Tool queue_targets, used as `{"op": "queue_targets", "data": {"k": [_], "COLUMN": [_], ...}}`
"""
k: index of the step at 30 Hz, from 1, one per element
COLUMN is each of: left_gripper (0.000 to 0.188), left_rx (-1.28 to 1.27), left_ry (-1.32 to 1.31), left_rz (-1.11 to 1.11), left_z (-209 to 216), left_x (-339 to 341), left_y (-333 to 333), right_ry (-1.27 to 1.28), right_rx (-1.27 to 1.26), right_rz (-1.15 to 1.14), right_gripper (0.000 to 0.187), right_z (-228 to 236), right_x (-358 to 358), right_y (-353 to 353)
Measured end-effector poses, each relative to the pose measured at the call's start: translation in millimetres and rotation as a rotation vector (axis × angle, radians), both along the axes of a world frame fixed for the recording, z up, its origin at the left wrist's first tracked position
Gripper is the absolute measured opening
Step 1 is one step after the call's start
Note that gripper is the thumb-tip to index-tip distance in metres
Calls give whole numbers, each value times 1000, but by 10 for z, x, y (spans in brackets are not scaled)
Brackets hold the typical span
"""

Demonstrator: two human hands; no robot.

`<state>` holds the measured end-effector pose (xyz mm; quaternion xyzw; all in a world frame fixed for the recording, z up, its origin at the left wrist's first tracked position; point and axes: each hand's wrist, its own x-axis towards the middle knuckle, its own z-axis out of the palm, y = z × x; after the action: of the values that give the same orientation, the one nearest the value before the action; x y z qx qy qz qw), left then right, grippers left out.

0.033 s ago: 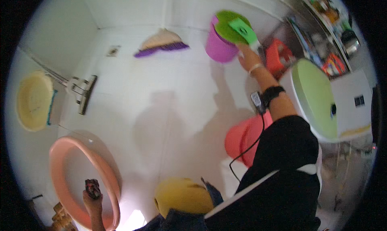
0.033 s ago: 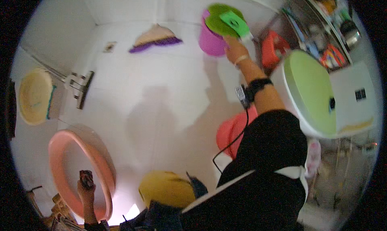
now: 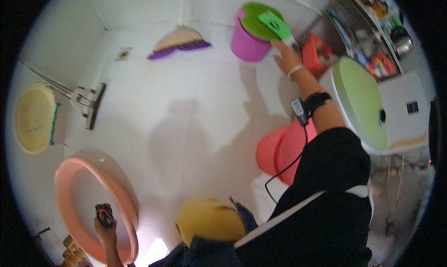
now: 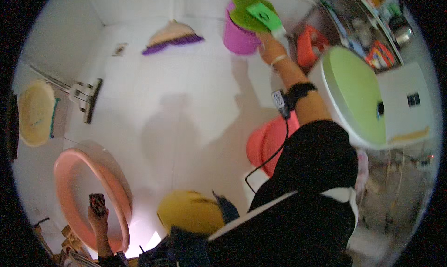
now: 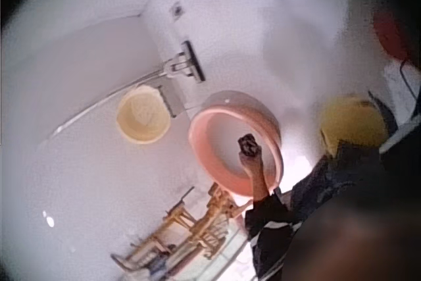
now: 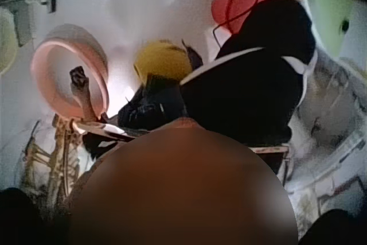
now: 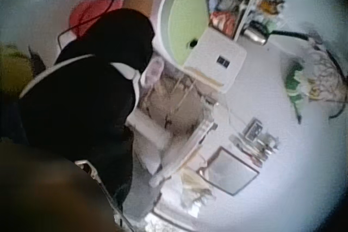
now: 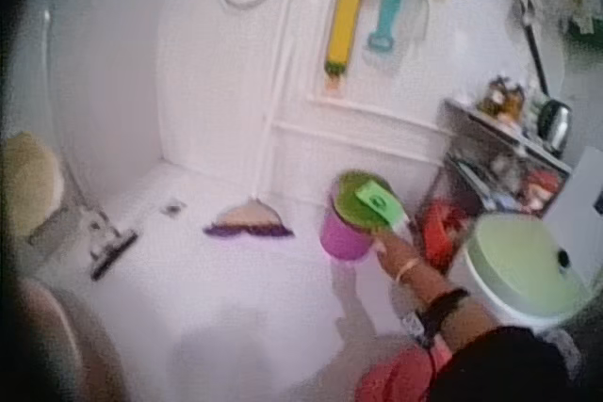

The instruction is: The person washes a purple bucket and its lid in a pink basin, then wipes the exterior of a pink bucket with a cloth. The person uses a cloth to scrub the interior and exterior of the purple bucket and lid, rinses them in the basin, and then wipes the pink bucket's outside surface.

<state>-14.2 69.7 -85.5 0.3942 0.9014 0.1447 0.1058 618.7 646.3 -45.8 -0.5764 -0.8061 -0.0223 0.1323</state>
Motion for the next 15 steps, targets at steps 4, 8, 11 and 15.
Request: {"op": "queue_targets", "data": {"k": [4, 8, 11, 15], "left_gripper": [46, 46, 45, 43], "left_rx": [147, 227, 219, 190], "left_ry": [-145, -147, -102, -102], "left_rz": [-20, -66, -99, -58], "left_z": [-121, -159, -186, -192], "left_x": [62, 29, -81, -177], "left_y": [-126, -233, -329, -532], "right_ry": [27, -124, 35, 20], "right_rx": [-189, -355, -257, -389], "right_rz": [-45, -219, -192, -621], "right_gripper": [49, 46, 58, 82], "right_z": [363, 426, 183, -164], "right_x": [769, 1365, 1546, 1639], "right_y": [-851, -2035, -2826, -3377]}}
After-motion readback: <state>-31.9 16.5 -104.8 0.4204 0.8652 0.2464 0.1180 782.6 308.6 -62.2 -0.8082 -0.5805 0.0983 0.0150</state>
